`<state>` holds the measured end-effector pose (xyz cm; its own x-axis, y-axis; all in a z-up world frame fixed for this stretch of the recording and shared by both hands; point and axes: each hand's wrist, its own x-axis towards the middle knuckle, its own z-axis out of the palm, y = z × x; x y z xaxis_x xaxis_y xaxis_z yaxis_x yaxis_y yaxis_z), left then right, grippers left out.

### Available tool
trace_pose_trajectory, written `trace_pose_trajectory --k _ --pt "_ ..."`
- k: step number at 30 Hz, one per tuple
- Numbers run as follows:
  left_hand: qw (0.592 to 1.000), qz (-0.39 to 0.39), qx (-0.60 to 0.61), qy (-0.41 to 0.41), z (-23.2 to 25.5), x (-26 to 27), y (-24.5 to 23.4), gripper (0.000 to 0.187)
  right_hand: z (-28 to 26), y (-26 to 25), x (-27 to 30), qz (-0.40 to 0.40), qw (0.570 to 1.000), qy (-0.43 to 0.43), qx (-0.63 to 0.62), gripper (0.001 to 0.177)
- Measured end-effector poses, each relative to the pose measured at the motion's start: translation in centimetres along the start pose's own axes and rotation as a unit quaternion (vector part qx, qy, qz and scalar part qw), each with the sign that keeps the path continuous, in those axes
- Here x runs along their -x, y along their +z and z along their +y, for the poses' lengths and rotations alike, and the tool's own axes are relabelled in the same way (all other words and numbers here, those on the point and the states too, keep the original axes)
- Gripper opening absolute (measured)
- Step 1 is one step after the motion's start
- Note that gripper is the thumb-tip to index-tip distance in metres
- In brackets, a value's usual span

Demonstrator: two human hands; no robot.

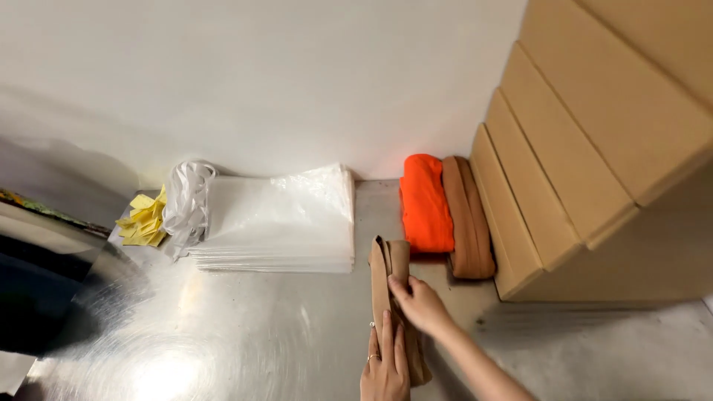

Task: Taking t-shirts off hangers and folding them on a table

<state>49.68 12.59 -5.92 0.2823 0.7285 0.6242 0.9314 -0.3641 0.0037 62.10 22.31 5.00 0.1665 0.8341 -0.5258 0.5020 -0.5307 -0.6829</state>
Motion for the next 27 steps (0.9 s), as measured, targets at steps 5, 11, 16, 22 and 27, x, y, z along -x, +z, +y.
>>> trace_pose_trajectory --k 5,11,16,22,27 --pt "0.997 0.001 -0.036 0.068 -1.9 -4.4 -0.3 0.041 1.3 1.0 -5.0 0.013 0.996 -0.076 -0.038 0.063" --pt "0.988 -0.094 -0.026 0.118 -3.5 -10.8 5.5 0.061 1.7 -1.0 -9.9 0.128 0.974 -0.168 -0.082 0.065" --pt "0.993 -0.002 -0.016 0.119 -3.7 -18.0 13.4 0.047 3.2 -3.9 -7.8 0.232 0.933 -0.247 -0.123 0.048" --pt "0.967 -0.173 0.035 0.184 -4.9 -19.5 14.5 0.064 3.7 -6.4 -3.8 0.222 0.951 -0.158 -0.148 0.048" --pt "0.913 -0.364 0.040 0.181 -4.6 -19.5 7.8 0.092 1.8 -7.0 -1.4 0.163 0.954 -0.144 -0.207 0.048"
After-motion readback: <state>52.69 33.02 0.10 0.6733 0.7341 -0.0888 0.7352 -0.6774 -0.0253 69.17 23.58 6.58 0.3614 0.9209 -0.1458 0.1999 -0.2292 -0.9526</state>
